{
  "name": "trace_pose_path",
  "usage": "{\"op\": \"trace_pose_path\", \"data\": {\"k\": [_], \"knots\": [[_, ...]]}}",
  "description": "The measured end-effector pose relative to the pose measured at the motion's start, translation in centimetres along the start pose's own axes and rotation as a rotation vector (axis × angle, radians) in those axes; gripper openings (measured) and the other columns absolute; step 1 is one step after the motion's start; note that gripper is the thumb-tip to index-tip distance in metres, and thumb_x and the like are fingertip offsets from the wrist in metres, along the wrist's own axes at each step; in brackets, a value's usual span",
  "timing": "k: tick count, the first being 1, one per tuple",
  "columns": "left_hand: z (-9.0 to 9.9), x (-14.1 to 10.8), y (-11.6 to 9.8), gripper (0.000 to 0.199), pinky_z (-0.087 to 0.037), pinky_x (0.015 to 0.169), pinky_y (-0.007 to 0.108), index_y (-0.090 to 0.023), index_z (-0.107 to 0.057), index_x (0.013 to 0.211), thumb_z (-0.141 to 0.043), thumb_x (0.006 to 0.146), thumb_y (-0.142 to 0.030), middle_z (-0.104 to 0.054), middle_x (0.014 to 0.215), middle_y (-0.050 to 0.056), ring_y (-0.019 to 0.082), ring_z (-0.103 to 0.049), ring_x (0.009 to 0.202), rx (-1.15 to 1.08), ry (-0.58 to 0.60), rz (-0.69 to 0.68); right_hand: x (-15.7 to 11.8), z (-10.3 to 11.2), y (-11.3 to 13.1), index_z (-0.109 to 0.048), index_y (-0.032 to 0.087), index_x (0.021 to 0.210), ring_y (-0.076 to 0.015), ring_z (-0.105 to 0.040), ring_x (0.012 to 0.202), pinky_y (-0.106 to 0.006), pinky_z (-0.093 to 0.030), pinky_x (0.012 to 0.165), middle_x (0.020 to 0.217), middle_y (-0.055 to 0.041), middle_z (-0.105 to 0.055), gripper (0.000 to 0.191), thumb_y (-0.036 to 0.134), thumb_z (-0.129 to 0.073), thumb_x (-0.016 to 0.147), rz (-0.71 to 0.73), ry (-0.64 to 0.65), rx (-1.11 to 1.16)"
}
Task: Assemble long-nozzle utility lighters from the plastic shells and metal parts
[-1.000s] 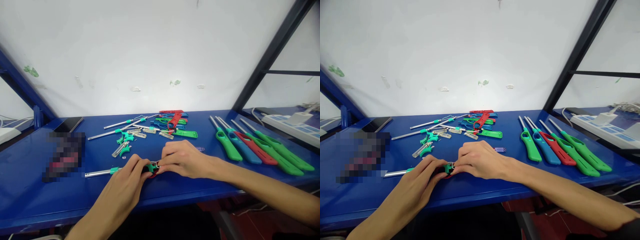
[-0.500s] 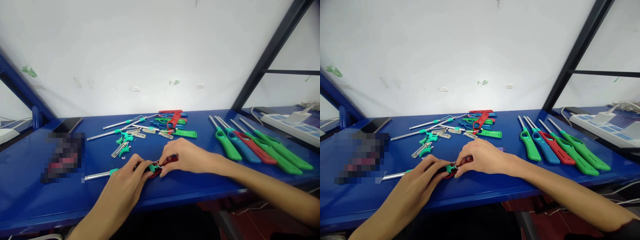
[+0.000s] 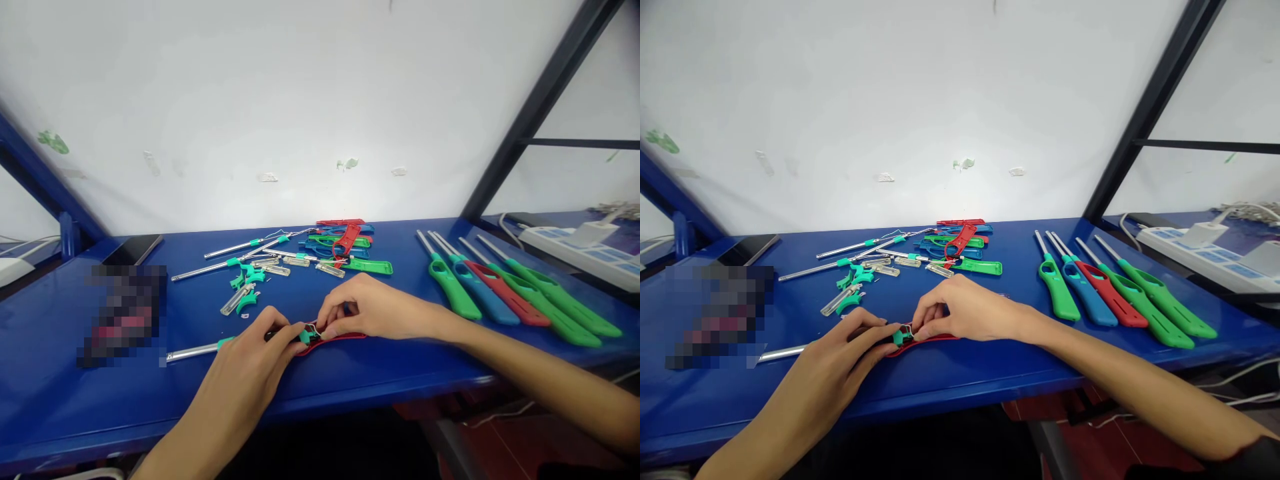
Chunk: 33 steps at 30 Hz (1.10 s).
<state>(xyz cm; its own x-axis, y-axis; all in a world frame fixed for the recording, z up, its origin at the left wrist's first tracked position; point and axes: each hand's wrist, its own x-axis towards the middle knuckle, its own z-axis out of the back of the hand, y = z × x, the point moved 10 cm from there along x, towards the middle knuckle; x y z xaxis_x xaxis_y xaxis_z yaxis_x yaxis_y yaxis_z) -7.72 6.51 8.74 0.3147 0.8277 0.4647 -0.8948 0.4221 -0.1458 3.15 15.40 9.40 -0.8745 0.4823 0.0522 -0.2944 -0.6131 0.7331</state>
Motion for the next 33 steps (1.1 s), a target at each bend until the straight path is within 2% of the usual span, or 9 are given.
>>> {"op": "trace_pose_path", "data": {"k": [7,10,13,15,18,24,28,33], "knots": [[-0.3,-0.6,-0.2,0.040,-0.055,0.064,0.020,-0.027,-0.067,0.125,-0.032,0.110,-0.014,-0.064,0.105,0.002,0.009,-0.068,0.068,0.053,-0.006,-0.084,0.0,0.3,-0.1,-0.084,0.020,0.095,-0.0127,-0.063,0.068,-0.022,-0.045,0.059,0.081,0.0005,-0.073,0.011,0.030,-0.086,0.090,0.012,-0.022,-0.063],[-0.1,-0.5,-0.5,0.042,-0.051,0.060,0.020,-0.026,-0.064,0.126,-0.030,0.108,-0.009,-0.064,0.103,0.001,0.009,-0.065,0.065,0.111,-0.008,-0.127,-0.1,0.7,0.2,-0.081,0.021,0.104,-0.0143,-0.062,0.076,-0.022,-0.046,0.065,0.088,0.0002,-0.069,0.028,0.038,-0.091,0.084,0.030,-0.032,-0.169],[-0.1,-0.4,-1.0,0.042,-0.047,0.056,0.022,-0.024,-0.063,0.125,-0.025,0.110,-0.010,-0.063,0.098,0.001,0.011,-0.062,0.063,0.182,-0.016,-0.205,-0.2,0.6,-0.1,-0.078,0.021,0.108,-0.0151,-0.061,0.076,-0.023,-0.045,0.063,0.088,0.0009,-0.068,0.045,0.046,-0.096,0.076,-0.005,0.014,-0.213],[-0.1,-0.3,-1.6,0.044,-0.048,0.059,0.024,-0.021,-0.063,0.119,-0.021,0.111,-0.012,-0.062,0.094,0.001,0.013,-0.061,0.065,0.226,-0.034,-0.274,-0.2,0.5,-0.3,-0.078,0.020,0.103,-0.0145,-0.061,0.073,-0.023,-0.044,0.061,0.086,0.0014,-0.067,0.039,0.045,-0.095,0.078,-0.011,0.026,-0.221],[0.1,-0.1,-2.5,0.045,-0.049,0.065,0.028,-0.016,-0.065,0.111,-0.020,0.111,-0.010,-0.061,0.088,0.002,0.016,-0.060,0.069,0.288,-0.081,-0.369,-0.1,0.3,0.0,-0.078,0.019,0.097,-0.0144,-0.062,0.077,-0.024,-0.044,0.068,0.088,0.0001,-0.067,0.027,0.039,-0.091,0.085,0.045,0.003,-0.268],[1.1,1.0,-4.4,0.038,-0.043,0.058,0.032,-0.012,-0.070,0.099,-0.034,0.108,-0.004,-0.057,0.075,0.001,0.018,-0.054,0.061,0.349,-0.112,-0.514,-0.1,0.1,-0.2,-0.079,0.018,0.093,-0.0148,-0.062,0.077,-0.025,-0.043,0.069,0.087,-0.0002,-0.066,0.024,0.038,-0.090,0.087,0.067,-0.021,-0.264],[1.2,1.5,-4.5,0.042,-0.041,0.056,0.032,-0.014,-0.071,0.095,-0.033,0.108,-0.003,-0.057,0.073,0.000,0.018,-0.053,0.060,0.335,-0.113,-0.505,-0.1,0.2,-0.3,-0.079,0.019,0.093,-0.0149,-0.062,0.077,-0.025,-0.043,0.068,0.085,0.0003,-0.066,0.025,0.040,-0.090,0.087,0.093,-0.016,-0.268],[0.5,0.9,-2.4,0.047,-0.045,0.059,0.025,-0.018,-0.069,0.107,-0.023,0.113,-0.013,-0.061,0.084,0.000,0.013,-0.057,0.063,0.239,-0.110,-0.392,-0.2,0.4,0.0,-0.077,0.017,0.095,-0.0151,-0.063,0.078,-0.025,-0.044,0.070,0.089,-0.0009,-0.067,0.025,0.038,-0.089,0.088,0.096,-0.058,-0.275]]}}
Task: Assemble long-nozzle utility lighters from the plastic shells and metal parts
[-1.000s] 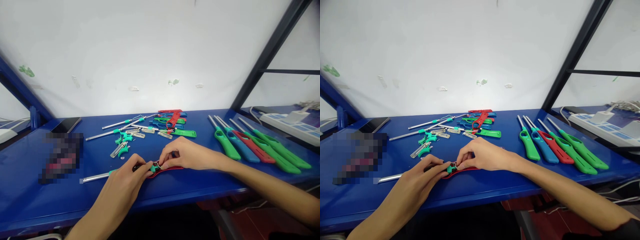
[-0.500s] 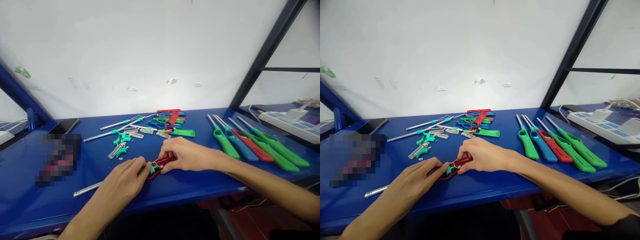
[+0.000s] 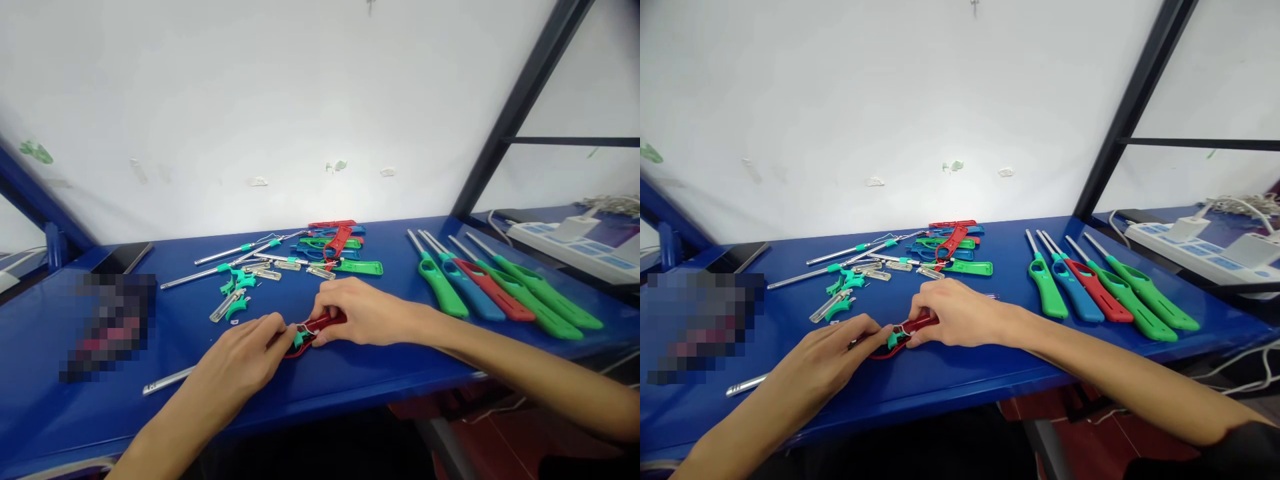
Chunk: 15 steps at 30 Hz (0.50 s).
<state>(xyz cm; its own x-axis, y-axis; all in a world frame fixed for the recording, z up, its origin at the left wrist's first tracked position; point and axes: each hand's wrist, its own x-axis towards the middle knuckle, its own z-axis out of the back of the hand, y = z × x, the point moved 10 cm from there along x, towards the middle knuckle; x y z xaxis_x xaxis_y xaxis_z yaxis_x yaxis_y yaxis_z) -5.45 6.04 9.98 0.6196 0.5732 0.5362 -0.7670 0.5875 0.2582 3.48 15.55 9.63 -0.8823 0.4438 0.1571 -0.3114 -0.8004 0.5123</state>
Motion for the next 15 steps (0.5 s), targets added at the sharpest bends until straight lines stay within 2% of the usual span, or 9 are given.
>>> {"op": "trace_pose_path", "data": {"k": [4,8,11,13,15], "knots": [[-0.6,-1.1,1.3,0.039,-0.051,0.064,0.020,-0.025,-0.065,0.129,-0.031,0.113,-0.015,-0.067,0.098,0.000,0.010,-0.065,0.070,-0.112,0.048,0.112,0.0,0.1,-0.2,-0.075,0.018,0.102,-0.0163,-0.064,0.079,-0.026,-0.046,0.070,0.090,-0.0005,-0.070,0.034,0.042,-0.092,0.084,-0.030,-0.018,0.022],[0.2,-1.7,2.0,0.029,-0.057,0.076,0.019,-0.023,-0.063,0.133,-0.042,0.113,-0.024,-0.071,0.109,0.002,0.010,-0.073,0.082,-0.187,-0.002,0.214,-0.1,0.3,-0.3,-0.070,0.021,0.124,-0.0168,-0.067,0.080,-0.026,-0.048,0.069,0.092,0.0001,-0.071,0.054,0.048,-0.091,0.083,-0.032,-0.034,0.080],[1.0,-2.5,2.9,0.027,-0.058,0.087,0.022,-0.024,-0.067,0.132,-0.052,0.111,-0.032,-0.071,0.117,0.003,0.013,-0.075,0.094,-0.221,-0.056,0.353,-0.3,0.5,0.2,-0.072,0.020,0.127,-0.0166,-0.066,0.079,-0.027,-0.050,0.071,0.096,-0.0026,-0.073,0.040,0.047,-0.077,0.097,0.020,-0.045,0.039],[0.9,-3.2,3.5,0.027,-0.058,0.091,0.025,-0.027,-0.072,0.128,-0.055,0.110,-0.037,-0.072,0.118,0.002,0.016,-0.075,0.098,-0.250,-0.052,0.436,-0.5,0.5,0.8,-0.076,0.018,0.123,-0.0181,-0.068,0.084,-0.030,-0.052,0.079,0.100,-0.0055,-0.075,0.027,0.037,-0.066,0.106,0.088,-0.066,-0.014],[0.5,-3.7,3.8,0.027,-0.059,0.091,0.027,-0.028,-0.075,0.123,-0.055,0.109,-0.040,-0.073,0.115,0.002,0.017,-0.074,0.098,-0.283,-0.019,0.478,-0.5,0.4,1.3,-0.078,0.017,0.119,-0.0195,-0.070,0.093,-0.032,-0.053,0.087,0.105,-0.0072,-0.077,0.023,0.027,-0.060,0.109,0.150,-0.082,-0.043]]}}
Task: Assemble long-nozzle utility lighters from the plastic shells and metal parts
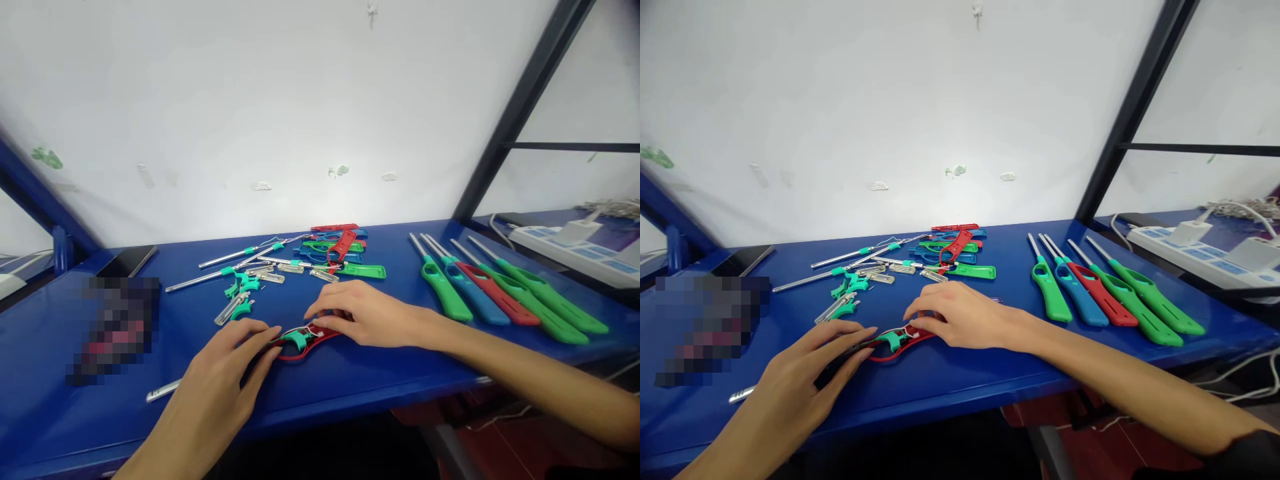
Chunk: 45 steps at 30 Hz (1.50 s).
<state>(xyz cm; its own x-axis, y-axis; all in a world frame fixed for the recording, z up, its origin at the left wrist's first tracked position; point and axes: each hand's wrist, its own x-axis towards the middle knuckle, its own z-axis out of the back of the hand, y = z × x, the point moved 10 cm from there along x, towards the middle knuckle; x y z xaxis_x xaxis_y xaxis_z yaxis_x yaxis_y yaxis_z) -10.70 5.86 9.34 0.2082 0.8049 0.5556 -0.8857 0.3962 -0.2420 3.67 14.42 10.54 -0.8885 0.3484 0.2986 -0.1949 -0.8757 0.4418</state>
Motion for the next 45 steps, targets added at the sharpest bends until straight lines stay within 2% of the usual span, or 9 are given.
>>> {"op": "trace_pose_path", "data": {"k": [4,10,21,30,34,45], "knots": [[-0.8,-0.1,0.5,0.029,-0.059,0.089,0.029,-0.030,-0.074,0.126,-0.052,0.109,-0.040,-0.072,0.113,0.002,0.018,-0.072,0.099,-0.061,0.065,0.056,0.1,-0.4,0.2,-0.080,0.017,0.115,-0.0186,-0.072,0.096,-0.029,-0.055,0.087,0.109,-0.0064,-0.078,0.018,0.021,-0.063,0.107,0.032,-0.021,0.004],[-1.2,0.2,0.4,0.031,-0.058,0.090,0.032,-0.032,-0.073,0.130,-0.050,0.110,-0.039,-0.069,0.112,0.003,0.019,-0.070,0.099,-0.114,0.120,0.084,0.2,-0.5,0.6,-0.079,0.020,0.120,-0.0177,-0.073,0.096,-0.028,-0.056,0.086,0.111,-0.0051,-0.078,0.022,0.023,-0.060,0.109,0.059,-0.036,0.002],[-1.5,0.2,0.4,0.029,-0.056,0.091,0.031,-0.034,-0.070,0.130,-0.048,0.110,-0.033,-0.068,0.116,0.001,0.018,-0.069,0.102,-0.126,0.144,0.078,-0.1,-0.7,0.5,-0.080,0.021,0.111,-0.0151,-0.072,0.087,-0.025,-0.054,0.078,0.107,-0.0042,-0.078,0.021,0.020,-0.059,0.108,0.118,-0.072,0.020],[-1.7,0.2,-0.1,0.029,-0.056,0.091,0.033,-0.032,-0.068,0.125,-0.043,0.111,-0.032,-0.067,0.118,0.003,0.019,-0.068,0.103,-0.114,0.179,0.060,0.0,-0.6,0.7,-0.080,0.020,0.106,-0.0161,-0.074,0.088,-0.025,-0.055,0.080,0.103,-0.0035,-0.080,0.018,0.019,-0.063,0.106,0.130,-0.075,0.043],[-1.5,0.4,-0.2,0.029,-0.057,0.089,0.033,-0.030,-0.069,0.121,-0.043,0.110,-0.031,-0.067,0.117,0.004,0.020,-0.069,0.101,-0.093,0.160,0.047,0.1,-0.5,0.8,-0.080,0.020,0.104,-0.0164,-0.075,0.088,-0.026,-0.057,0.081,0.102,-0.0039,-0.081,0.018,0.020,-0.062,0.107,0.123,-0.075,0.049],[-1.3,0.2,-0.3,0.027,-0.055,0.090,0.030,-0.033,-0.067,0.128,-0.046,0.110,-0.029,-0.066,0.118,0.002,0.018,-0.069,0.102,-0.075,0.127,0.005,0.0,-0.5,0.9,-0.081,0.019,0.109,-0.0165,-0.075,0.089,-0.025,-0.056,0.081,0.104,-0.0041,-0.081,0.018,0.019,-0.063,0.107,0.114,-0.075,0.015]]}}
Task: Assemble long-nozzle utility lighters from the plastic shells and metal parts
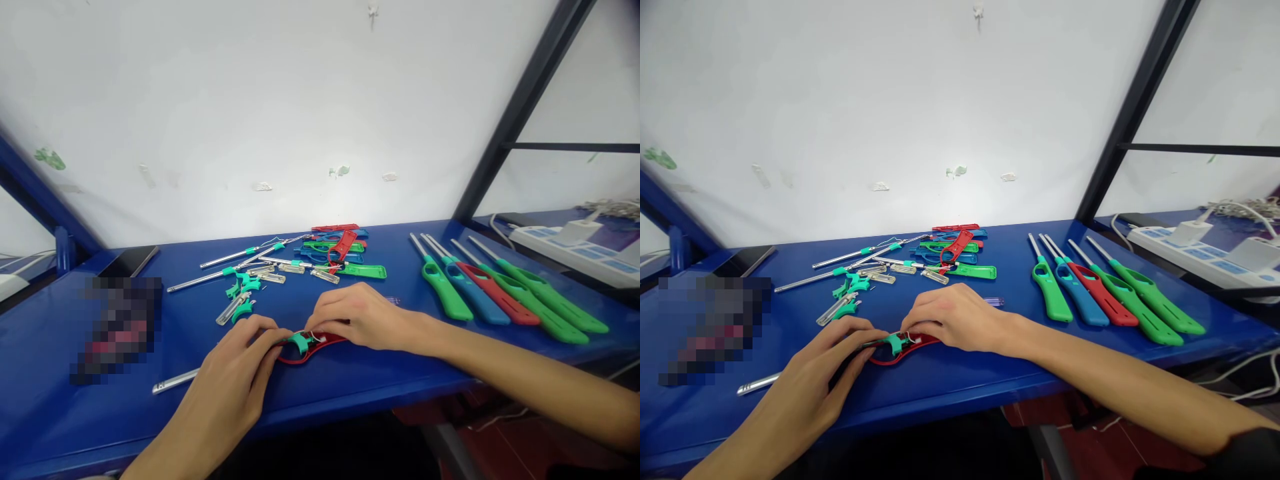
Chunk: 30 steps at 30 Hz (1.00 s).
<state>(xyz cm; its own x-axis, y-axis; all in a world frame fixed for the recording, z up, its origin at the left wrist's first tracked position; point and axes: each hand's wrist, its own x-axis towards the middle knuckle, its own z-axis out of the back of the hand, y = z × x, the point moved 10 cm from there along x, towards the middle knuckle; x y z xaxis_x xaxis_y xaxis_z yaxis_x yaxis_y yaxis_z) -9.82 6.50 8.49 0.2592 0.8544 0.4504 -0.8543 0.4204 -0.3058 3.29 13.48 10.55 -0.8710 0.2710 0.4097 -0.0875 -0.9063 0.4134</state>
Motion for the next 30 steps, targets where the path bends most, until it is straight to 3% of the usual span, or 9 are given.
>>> {"op": "trace_pose_path", "data": {"k": [13,30], "knots": [[0.3,0.0,-0.4,0.025,-0.054,0.090,0.026,-0.031,-0.067,0.128,-0.049,0.110,-0.029,-0.067,0.115,0.000,0.015,-0.069,0.100,-0.006,-0.004,-0.029,-0.2,-0.2,-0.3,-0.083,0.020,0.111,-0.0142,-0.074,0.082,-0.024,-0.053,0.073,0.103,-0.0032,-0.078,0.020,0.014,-0.065,0.104,0.006,-0.007,-0.049],[0.6,-0.1,1.0,0.016,-0.056,0.083,0.026,-0.030,-0.068,0.112,-0.055,0.107,-0.037,-0.070,0.107,-0.001,0.016,-0.072,0.093,-0.058,-0.060,0.098,-0.2,-0.1,0.0,-0.083,0.019,0.111,-0.0129,-0.072,0.077,-0.022,-0.050,0.068,0.099,-0.0020,-0.078,0.019,0.012,-0.068,0.102,0.011,-0.018,-0.078]]}}
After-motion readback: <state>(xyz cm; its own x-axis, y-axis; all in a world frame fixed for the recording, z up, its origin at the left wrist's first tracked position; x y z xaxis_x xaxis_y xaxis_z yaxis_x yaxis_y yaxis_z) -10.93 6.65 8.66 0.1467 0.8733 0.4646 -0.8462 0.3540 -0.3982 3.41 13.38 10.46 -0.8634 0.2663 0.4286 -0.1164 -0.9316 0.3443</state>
